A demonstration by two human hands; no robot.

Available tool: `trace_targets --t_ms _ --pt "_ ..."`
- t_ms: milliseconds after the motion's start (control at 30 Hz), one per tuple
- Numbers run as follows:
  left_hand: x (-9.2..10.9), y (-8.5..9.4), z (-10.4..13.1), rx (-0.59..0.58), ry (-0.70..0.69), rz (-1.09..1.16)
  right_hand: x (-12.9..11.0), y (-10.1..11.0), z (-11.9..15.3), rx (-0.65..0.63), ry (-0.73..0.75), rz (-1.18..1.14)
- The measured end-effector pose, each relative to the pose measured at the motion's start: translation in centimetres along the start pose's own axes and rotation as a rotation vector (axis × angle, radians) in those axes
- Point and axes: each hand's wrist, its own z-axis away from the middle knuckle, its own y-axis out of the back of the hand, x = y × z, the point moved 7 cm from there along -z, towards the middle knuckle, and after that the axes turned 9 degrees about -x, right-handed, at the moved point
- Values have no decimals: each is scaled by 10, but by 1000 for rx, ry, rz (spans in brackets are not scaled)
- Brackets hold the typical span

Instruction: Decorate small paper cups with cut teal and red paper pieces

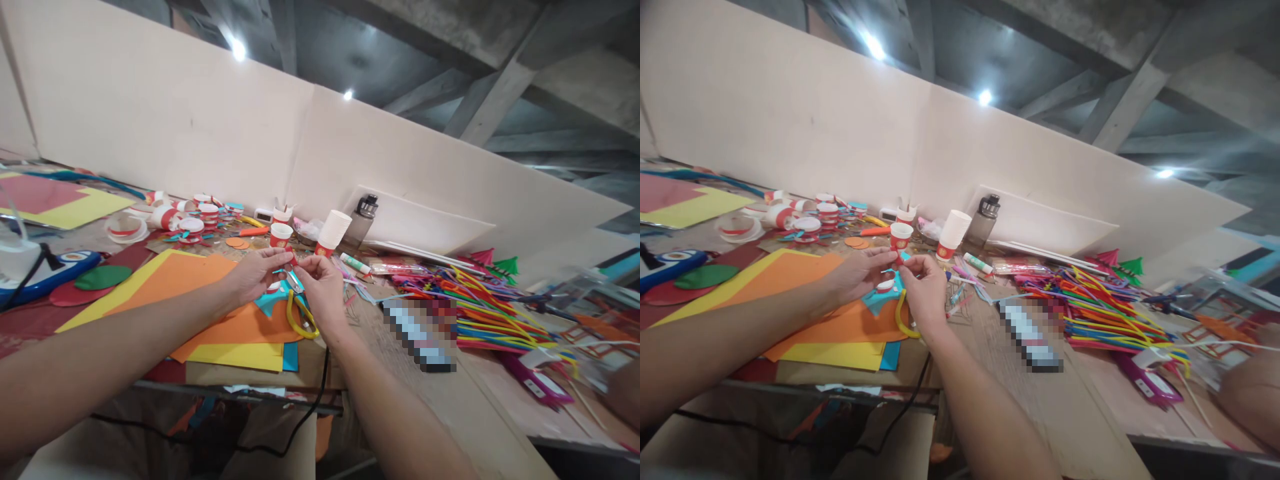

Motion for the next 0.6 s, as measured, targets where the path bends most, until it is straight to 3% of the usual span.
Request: trace_targets --t_ms 200,333,467,600 --pt "3 5 -1 28 -26 -19 2 -3 -2 -45 -8 -1" --pt "10 9 -2 32 -52 -38 -3 10 -6 -88 2 78" --pt "21 18 -5 46 -83 -137 -10 22 -8 -216 -3 520" --pt "32 31 -9 50 -118 -300 6 19 4 -462 -137 1066"
